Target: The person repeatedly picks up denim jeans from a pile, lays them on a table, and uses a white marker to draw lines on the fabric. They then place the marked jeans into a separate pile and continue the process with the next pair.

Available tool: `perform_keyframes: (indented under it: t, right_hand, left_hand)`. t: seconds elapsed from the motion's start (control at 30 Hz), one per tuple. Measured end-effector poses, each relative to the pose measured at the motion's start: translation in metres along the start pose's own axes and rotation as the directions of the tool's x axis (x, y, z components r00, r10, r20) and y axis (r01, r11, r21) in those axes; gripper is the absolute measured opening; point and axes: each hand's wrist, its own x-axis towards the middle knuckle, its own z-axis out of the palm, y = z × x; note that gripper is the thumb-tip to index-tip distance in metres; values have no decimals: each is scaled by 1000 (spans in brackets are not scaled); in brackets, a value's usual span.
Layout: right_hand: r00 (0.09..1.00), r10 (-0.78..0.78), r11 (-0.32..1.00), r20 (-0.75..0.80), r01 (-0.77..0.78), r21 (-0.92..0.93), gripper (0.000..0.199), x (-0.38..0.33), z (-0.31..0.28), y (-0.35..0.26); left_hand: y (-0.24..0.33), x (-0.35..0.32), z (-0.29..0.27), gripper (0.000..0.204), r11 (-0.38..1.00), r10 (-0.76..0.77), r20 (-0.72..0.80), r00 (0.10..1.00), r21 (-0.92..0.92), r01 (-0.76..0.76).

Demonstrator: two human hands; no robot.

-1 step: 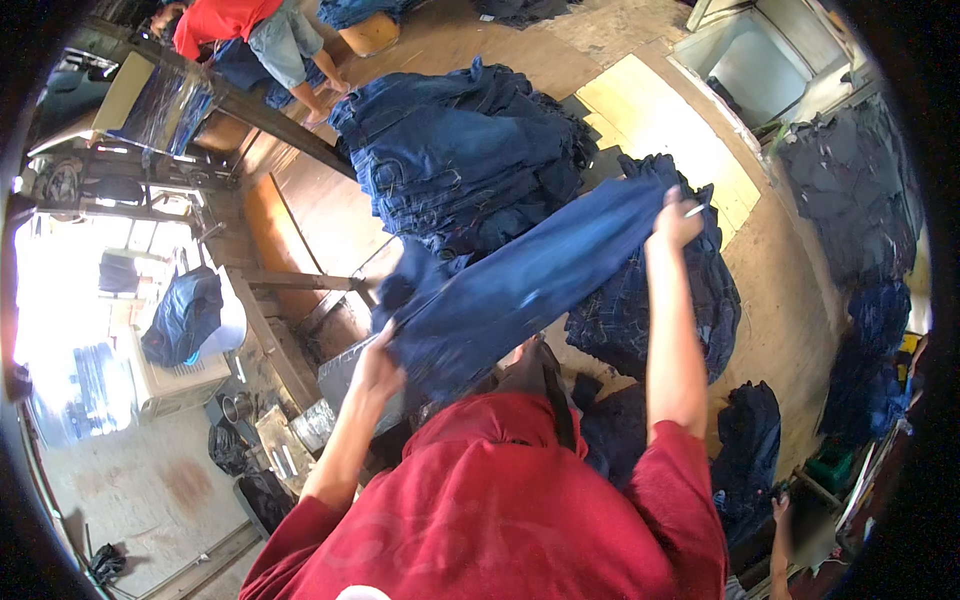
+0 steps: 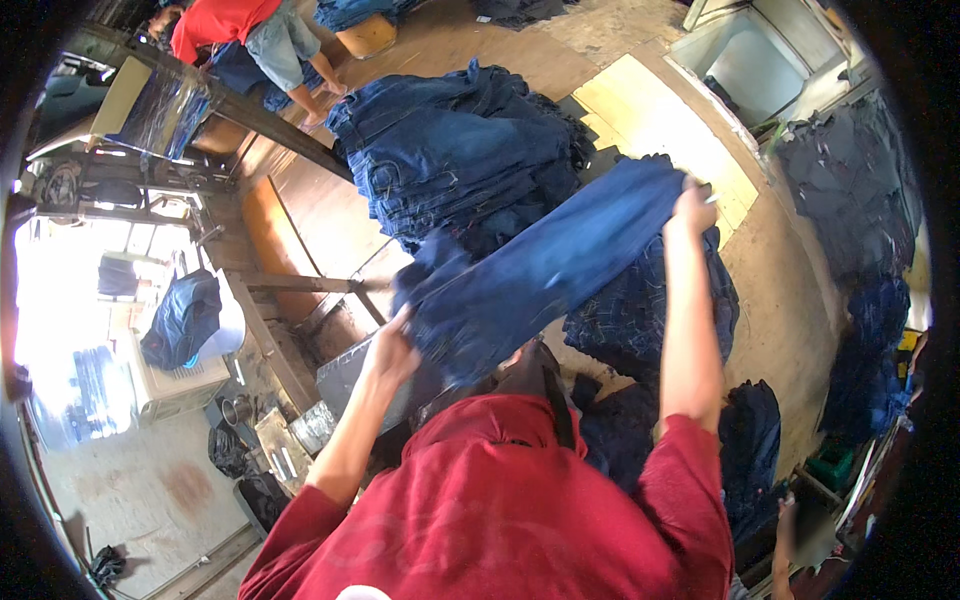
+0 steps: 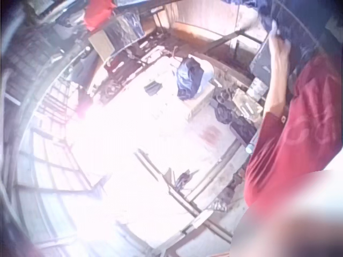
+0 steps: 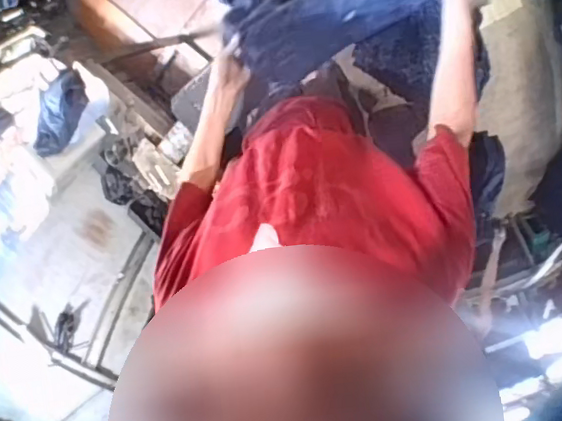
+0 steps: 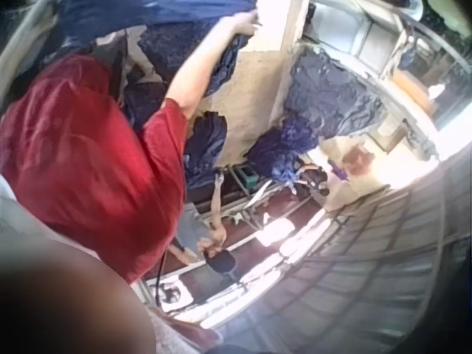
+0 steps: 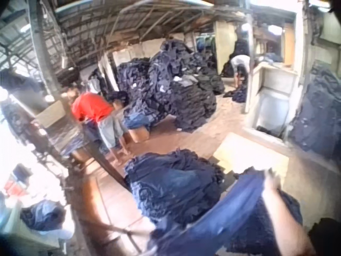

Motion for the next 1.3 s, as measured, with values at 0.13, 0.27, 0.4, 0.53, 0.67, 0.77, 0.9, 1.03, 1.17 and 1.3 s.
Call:
perform_keyframes:
  t: [0.13, 0.27, 0.4, 0.53, 0.67, 0.77, 0.9, 1.03, 1.17, 1.3]
  right_hand:
    - [989, -147, 971, -31, 150, 186, 39, 128, 20, -183]
    - [868, -254, 921, 427, 82, 381, 48, 211, 35, -334]
    - [787, -127, 967, 604, 234, -101, 92, 237, 9, -359]
    - [586, 30, 540, 810, 672, -506, 41, 210, -33, -257]
    - [528, 332, 87, 781, 808, -583, 20, 162, -127, -106]
    - [462, 530, -186, 711, 881, -434, 42, 115, -210, -9]
    - [457, 448, -368, 768, 877, -307, 69, 72, -278, 69]
    - [603, 151, -55, 783, 796, -602, 45, 72, -277, 67]
    - [733, -39, 179, 679, 674, -717, 48, 34, -224, 23]
    - [773, -123, 329, 623, 624, -709, 52, -53, -158, -35]
  left_hand:
    - [0, 124, 135, 31, 998, 46, 179, 983, 23, -51]
    - [72, 168, 246, 25, 867, 316, 367, 875, 261, -423]
    - [183, 195, 292, 29, 777, 414, 451, 791, 278, -565]
    - [298, 241, 210, 51, 839, 314, 345, 885, 336, -429]
    - [369, 264, 44, 63, 773, 299, 215, 930, 516, -369]
    - [374, 230, -69, 73, 409, 651, -167, 741, 899, -156]
    - [313, 171, -114, 61, 427, 642, -211, 737, 897, -115]
    - [181, 151, -41, 31, -239, 695, 262, 669, 962, -128]
    - [5, 125, 76, 17, 51, 255, 332, 908, 933, -356]
    - [-154, 69, 177, 71, 333, -514, 405, 756, 907, -259]
